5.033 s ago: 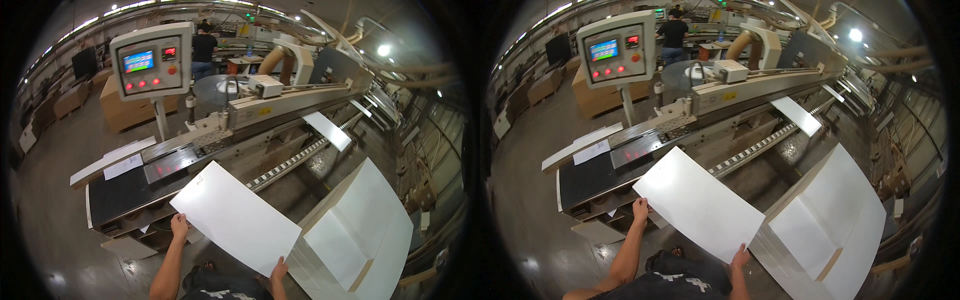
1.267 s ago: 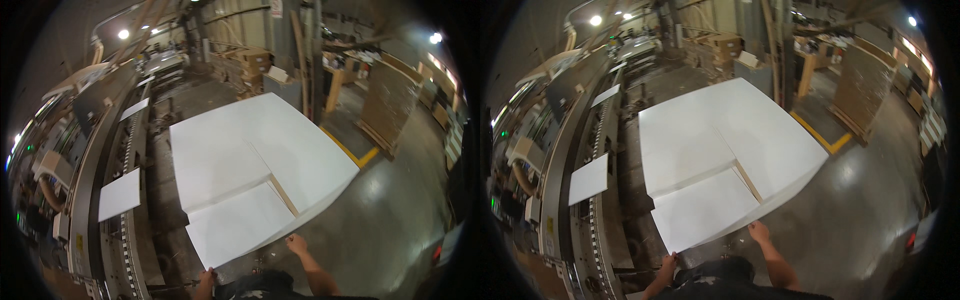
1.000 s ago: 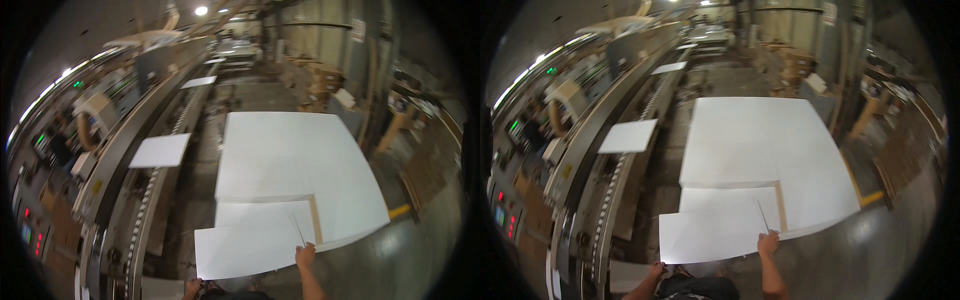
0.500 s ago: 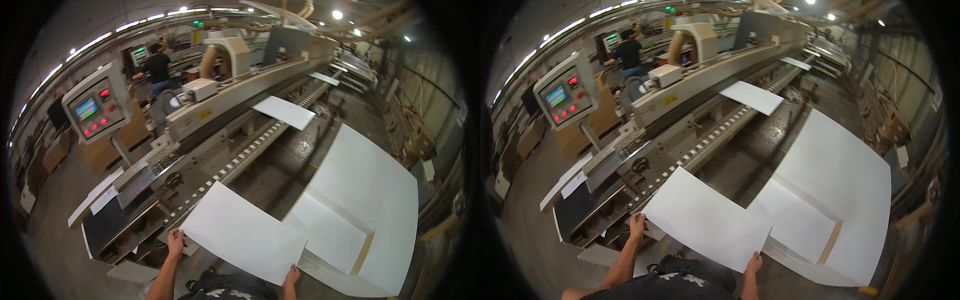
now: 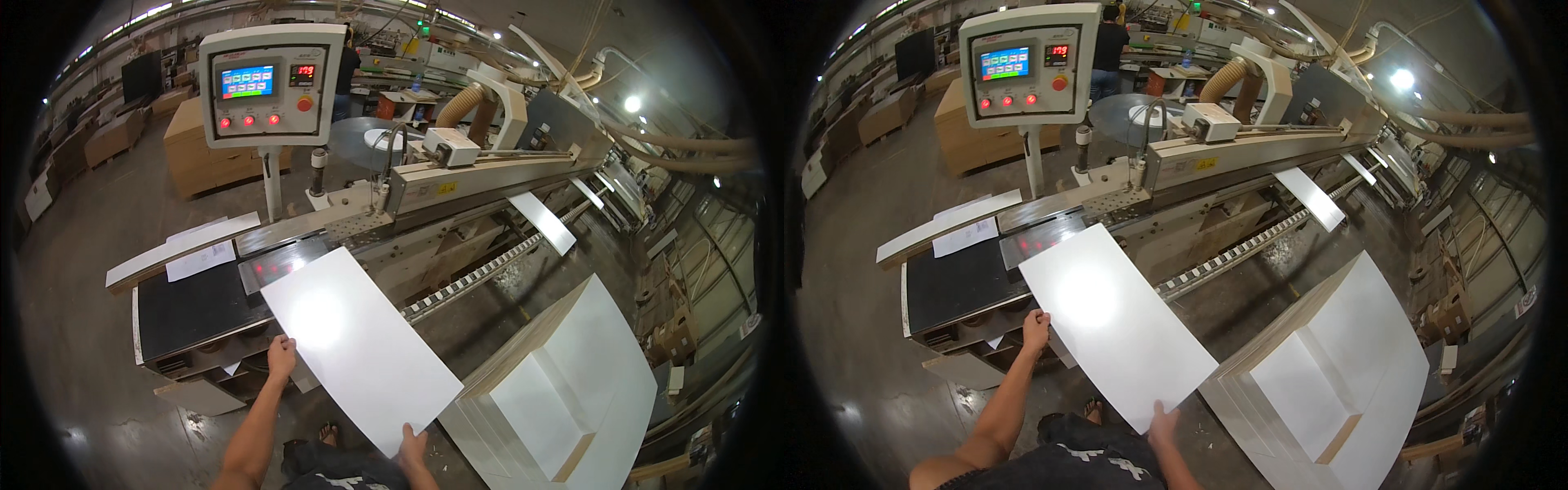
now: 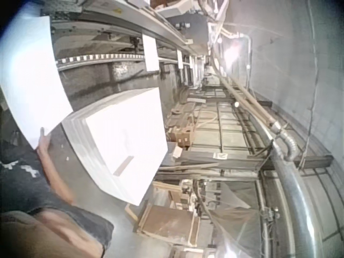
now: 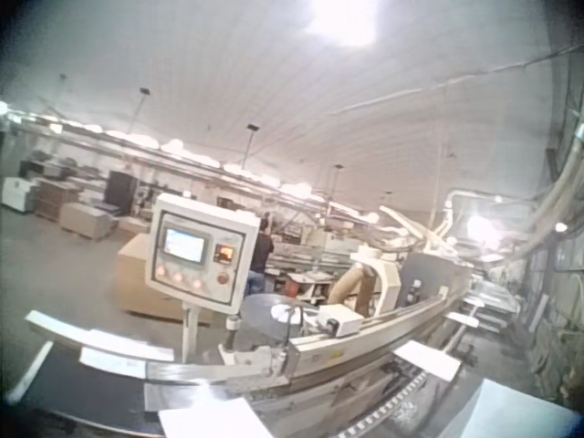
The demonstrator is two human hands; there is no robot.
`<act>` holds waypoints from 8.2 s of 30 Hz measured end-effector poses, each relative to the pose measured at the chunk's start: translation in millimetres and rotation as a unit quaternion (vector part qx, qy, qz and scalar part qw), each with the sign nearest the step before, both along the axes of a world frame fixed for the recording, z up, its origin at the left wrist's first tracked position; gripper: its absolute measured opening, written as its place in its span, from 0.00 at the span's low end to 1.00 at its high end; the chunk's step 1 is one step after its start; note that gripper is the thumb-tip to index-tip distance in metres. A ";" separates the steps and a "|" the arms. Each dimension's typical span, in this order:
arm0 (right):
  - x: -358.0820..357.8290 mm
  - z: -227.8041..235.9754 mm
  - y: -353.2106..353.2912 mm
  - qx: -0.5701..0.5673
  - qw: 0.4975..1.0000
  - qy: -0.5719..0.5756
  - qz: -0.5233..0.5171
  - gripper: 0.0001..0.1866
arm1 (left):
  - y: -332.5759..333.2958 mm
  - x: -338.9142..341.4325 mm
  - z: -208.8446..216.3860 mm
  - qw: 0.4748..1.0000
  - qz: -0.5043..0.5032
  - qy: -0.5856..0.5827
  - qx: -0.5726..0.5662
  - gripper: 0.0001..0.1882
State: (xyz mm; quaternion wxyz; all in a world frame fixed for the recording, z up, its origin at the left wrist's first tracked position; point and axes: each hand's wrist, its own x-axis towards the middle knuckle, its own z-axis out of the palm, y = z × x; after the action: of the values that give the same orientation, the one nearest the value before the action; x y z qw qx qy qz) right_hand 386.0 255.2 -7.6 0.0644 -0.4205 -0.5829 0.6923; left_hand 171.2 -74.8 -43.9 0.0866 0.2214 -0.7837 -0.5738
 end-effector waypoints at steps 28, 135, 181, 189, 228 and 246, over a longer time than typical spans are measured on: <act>-146.5 72.3 3.1 0.080 0.977 -0.019 0.196 0.22 | 96.6 -96.8 27.7 0.986 -0.037 -0.017 0.159 0.31; -2.8 -28.4 70.5 0.189 0.976 -0.079 -0.072 0.21 | 11.5 -32.4 45.1 0.983 -0.020 -0.023 0.182 0.14; -199.8 64.3 106.6 0.058 0.902 -0.260 0.339 0.34 | 195.7 -268.3 59.6 0.953 0.137 -0.015 0.270 0.26; -169.1 34.1 276.7 0.343 0.806 -0.171 0.450 0.30 | 285.1 -303.3 72.5 0.972 0.130 -0.087 0.176 0.34; 180.7 -53.3 416.5 0.461 0.780 -0.420 -0.052 0.36 | 478.2 -8.4 -222.1 0.803 -0.516 -0.299 -0.007 0.19; 116.2 -172.4 309.8 0.137 0.934 -0.161 -0.289 0.33 | 222.6 16.2 73.1 0.949 -0.301 -0.025 0.089 0.16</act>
State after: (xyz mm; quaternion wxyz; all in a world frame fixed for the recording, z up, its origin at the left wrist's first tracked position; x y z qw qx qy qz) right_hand 502.2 565.0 -180.0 0.2236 -0.6636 -0.5284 0.4801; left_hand 187.4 147.7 29.2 -0.1295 -0.0041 -0.7618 -0.6347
